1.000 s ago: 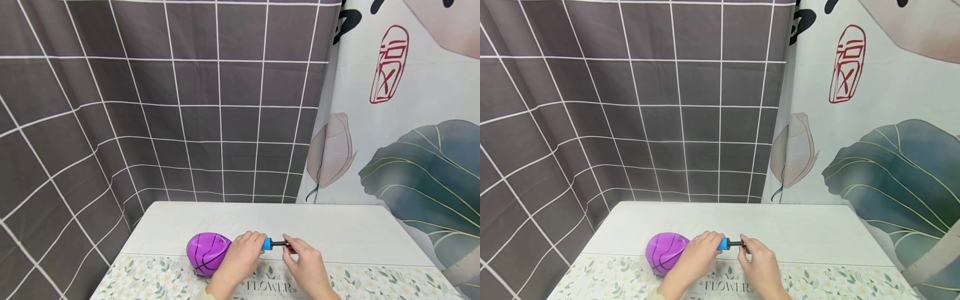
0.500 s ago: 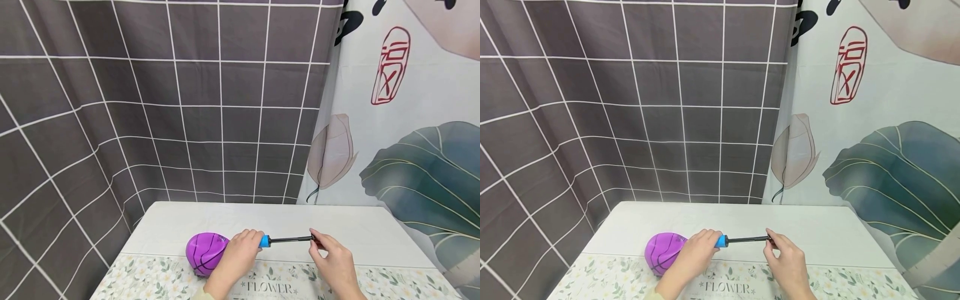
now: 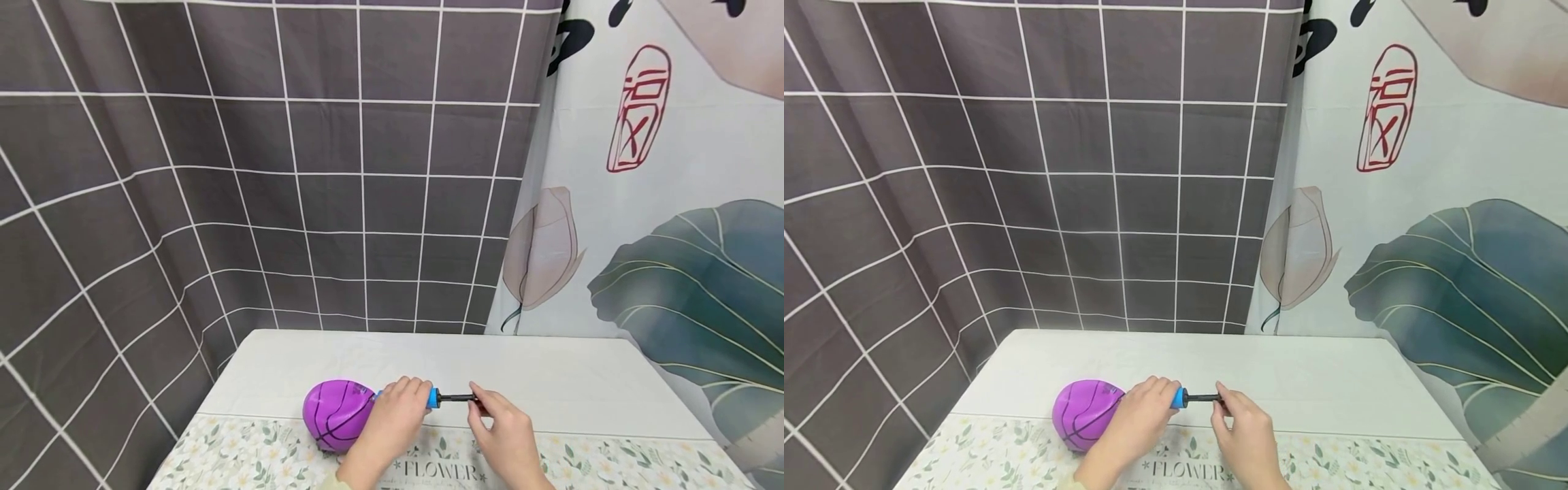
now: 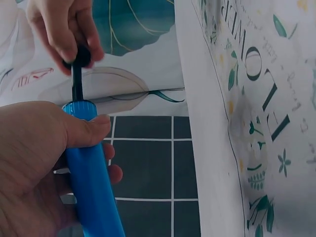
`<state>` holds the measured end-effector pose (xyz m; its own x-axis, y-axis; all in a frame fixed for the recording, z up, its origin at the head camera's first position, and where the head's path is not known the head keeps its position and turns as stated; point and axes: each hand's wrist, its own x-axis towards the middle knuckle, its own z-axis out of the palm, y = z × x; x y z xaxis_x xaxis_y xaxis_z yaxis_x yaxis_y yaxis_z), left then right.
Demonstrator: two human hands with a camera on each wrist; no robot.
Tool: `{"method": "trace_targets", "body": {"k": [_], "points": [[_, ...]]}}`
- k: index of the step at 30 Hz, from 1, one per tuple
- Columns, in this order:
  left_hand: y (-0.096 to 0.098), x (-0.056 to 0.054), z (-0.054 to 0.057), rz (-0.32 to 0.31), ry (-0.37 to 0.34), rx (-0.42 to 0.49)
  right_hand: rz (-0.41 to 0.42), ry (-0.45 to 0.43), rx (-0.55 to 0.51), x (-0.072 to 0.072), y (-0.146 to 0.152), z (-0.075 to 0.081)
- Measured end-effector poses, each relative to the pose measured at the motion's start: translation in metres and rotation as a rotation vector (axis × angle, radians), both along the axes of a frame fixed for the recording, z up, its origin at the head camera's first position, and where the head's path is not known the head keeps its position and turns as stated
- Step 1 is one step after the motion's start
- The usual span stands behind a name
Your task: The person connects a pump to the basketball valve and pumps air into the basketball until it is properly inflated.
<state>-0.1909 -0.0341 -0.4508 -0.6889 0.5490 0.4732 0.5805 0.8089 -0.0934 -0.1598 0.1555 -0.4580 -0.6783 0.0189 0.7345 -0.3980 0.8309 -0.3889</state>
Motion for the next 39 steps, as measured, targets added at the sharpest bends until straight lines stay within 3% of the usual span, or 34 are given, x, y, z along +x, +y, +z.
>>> {"method": "trace_targets", "body": {"k": [9,18,26,32,39], "points": [[0.001,0.001,-0.004,-0.033,0.023,0.006,0.088,-0.023,-0.002,0.0,-0.015,-0.002],[-0.001,-0.003,0.001,-0.009,-0.065,0.027,0.003,0.087,0.036,-0.005,0.014,0.007],[-0.003,-0.004,0.0,0.007,-0.076,0.037,-0.089,0.043,-0.004,0.0,0.042,0.019],[-0.003,-0.002,0.001,0.007,-0.076,0.036,-0.082,0.066,0.006,0.0,0.044,0.017],[0.0,0.0,0.002,0.01,-0.043,0.022,-0.025,0.12,0.06,-0.002,0.025,0.008]]}}
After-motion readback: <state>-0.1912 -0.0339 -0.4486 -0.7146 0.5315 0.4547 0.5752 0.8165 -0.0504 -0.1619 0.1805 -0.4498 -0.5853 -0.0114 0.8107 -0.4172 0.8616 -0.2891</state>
